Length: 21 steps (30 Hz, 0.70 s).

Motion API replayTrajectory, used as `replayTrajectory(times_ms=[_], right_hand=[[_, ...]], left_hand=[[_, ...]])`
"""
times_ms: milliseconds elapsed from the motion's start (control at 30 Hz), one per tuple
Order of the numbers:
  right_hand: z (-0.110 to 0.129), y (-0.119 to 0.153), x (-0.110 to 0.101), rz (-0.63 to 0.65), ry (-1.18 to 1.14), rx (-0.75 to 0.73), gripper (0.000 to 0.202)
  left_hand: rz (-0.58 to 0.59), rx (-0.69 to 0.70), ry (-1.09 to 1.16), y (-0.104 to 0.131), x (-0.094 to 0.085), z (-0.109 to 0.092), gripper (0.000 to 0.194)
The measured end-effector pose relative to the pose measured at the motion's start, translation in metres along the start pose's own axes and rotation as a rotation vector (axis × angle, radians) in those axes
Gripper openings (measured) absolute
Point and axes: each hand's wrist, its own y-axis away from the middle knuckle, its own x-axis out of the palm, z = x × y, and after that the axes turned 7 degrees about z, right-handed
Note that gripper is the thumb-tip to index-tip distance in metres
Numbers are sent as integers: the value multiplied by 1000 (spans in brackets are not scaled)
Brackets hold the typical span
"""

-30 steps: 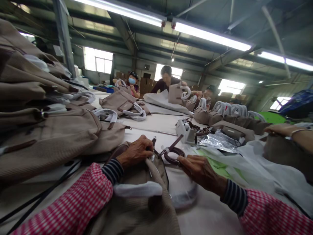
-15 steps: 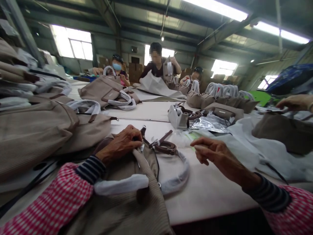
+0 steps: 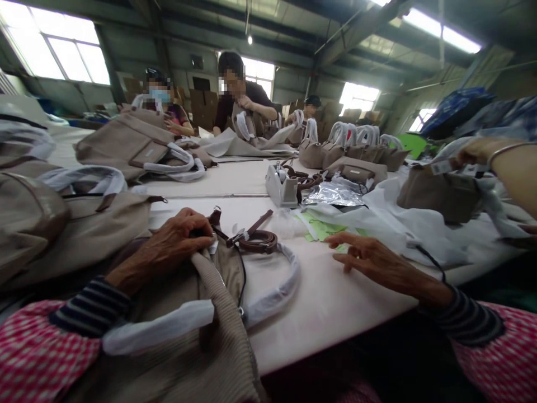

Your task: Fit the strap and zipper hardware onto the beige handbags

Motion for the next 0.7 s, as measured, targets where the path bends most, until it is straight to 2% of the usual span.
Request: replayTrajectory(times_ms=[100,233,367,500,600,700], right_hand=[[0,-6,3,-106,418,-118,27],[15,-28,15,-108,622,-178,20],[28,-52,30,-63,630,-140,15],[23,-68,40,-94,635,-114,19],[19,-71,35,-92,524,-78,16],[30,-71,23,-117,305,-100,17]], left_hand=[[-9,-5,-1,0,0,0,29],[-15,-23,-11,-1,-1,-4,30],[-12,-15,9,1,-2,-7,28],[-9,30,11,3,-1,-9,19],[-22,66,-14,4,-1,-11,12],[-7,137,-60,4,0,-12,11]])
